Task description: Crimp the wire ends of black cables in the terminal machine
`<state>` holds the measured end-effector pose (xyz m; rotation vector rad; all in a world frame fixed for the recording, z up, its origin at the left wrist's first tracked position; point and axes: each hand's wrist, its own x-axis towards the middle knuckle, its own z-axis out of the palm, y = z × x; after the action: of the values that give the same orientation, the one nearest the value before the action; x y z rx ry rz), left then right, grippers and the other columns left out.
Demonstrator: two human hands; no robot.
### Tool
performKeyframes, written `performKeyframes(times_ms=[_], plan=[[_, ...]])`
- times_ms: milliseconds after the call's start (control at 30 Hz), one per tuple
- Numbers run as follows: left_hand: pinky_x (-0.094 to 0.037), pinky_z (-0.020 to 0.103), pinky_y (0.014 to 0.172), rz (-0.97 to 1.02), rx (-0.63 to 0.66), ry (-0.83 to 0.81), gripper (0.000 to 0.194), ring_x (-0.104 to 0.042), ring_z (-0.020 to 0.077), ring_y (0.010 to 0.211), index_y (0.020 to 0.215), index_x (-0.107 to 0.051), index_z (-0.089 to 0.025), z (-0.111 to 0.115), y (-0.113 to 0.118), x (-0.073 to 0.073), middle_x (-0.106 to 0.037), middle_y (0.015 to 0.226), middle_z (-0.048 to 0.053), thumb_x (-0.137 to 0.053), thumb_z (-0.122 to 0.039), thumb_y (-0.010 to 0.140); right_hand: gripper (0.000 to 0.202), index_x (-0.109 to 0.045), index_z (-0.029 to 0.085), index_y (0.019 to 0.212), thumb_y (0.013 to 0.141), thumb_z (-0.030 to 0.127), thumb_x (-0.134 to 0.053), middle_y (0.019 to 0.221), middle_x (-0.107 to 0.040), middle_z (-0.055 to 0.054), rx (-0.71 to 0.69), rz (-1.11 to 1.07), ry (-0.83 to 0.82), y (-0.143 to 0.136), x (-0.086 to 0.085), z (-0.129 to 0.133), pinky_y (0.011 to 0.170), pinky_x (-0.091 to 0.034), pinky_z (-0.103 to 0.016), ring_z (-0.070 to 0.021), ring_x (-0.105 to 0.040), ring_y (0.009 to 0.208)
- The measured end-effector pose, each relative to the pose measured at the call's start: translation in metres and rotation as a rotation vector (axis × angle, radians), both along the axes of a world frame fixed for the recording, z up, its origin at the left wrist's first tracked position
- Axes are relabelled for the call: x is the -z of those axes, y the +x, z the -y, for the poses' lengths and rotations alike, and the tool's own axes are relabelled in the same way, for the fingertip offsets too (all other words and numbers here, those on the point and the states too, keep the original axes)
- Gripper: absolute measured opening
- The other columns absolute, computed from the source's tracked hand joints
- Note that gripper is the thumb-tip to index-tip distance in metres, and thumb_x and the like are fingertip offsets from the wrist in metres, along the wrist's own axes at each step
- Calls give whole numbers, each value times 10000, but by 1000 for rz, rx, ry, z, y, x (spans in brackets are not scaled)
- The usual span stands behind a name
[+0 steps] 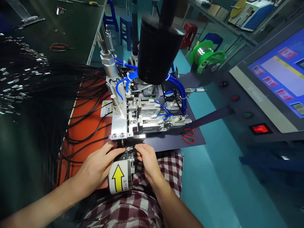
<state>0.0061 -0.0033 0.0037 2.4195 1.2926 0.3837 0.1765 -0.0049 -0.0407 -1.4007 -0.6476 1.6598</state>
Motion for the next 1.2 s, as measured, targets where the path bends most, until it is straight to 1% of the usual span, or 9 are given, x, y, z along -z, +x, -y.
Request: performKeyframes(times_ms=[200,333,433,567,667,733,900,1033,1200], plan=[[-529,349,648,-29,0,40,295,-589,225,770,1045,-629,-154,0,-1,1,-588,879,90,-471,-62,813,259,-564,167,728,777,416,-614,588,-479,37,-47,191,194,-2,-3,4,457,-283,-230,-98,-382,491],[-511,348,722,70,11,67,246,-557,217,834,1004,-628,-150,-3,-4,-1,-601,895,89,-445,-87,851,273,-538,169,711,746,421,-635,587,-515,37,-59,132,141,-6,-6,-1,440,-307,-224,-84,-401,445],[-505,316,708,107,12,56,246,-550,195,809,962,-623,-142,-5,-7,-5,-599,881,82,-413,-67,858,290,-547,162,694,722,433,-647,597,-549,29,-83,89,101,-4,-8,-4,450,-326,-223,-77,-418,435],[-508,345,639,-101,15,114,334,-553,228,777,1012,-627,-153,-1,-10,-10,-577,865,89,-406,-14,803,300,-551,161,687,712,443,-650,580,-551,32,-82,103,96,-3,-9,-4,450,-343,-223,-83,-434,437],[-510,350,601,-238,18,137,398,-572,237,763,1080,-600,-144,4,-9,-10,-588,901,96,-396,16,778,276,-545,165,700,735,421,-641,594,-548,33,-68,109,121,-4,-8,-2,452,-347,-219,-84,-436,454],[-515,334,593,-250,22,125,408,-591,232,773,1101,-586,-136,6,-7,-10,-600,933,97,-393,20,777,262,-543,166,710,745,408,-639,600,-541,36,-59,98,131,-5,-6,-1,456,-347,-216,-82,-433,462],[-515,299,580,-217,-21,36,331,-617,209,758,1036,-602,-176,2,-5,-11,-604,952,77,-400,-38,813,287,-540,169,691,756,435,-626,592,-535,37,-70,55,121,-5,-5,-1,464,-354,-220,-79,-424,449],[-520,319,633,-193,3,23,334,-608,219,798,1066,-585,-175,-2,-8,-12,-591,991,95,-382,-54,829,288,-543,169,683,755,437,-622,593,-540,33,-71,58,136,-4,-7,-2,472,-365,-223,-84,-437,463],[-517,327,642,-206,42,7,357,-595,225,794,1060,-596,-177,-4,-10,-10,-594,940,93,-376,-31,820,272,-546,168,686,736,417,-644,588,-530,41,-45,27,111,-6,-7,-2,466,-347,-215,-77,-421,454]])
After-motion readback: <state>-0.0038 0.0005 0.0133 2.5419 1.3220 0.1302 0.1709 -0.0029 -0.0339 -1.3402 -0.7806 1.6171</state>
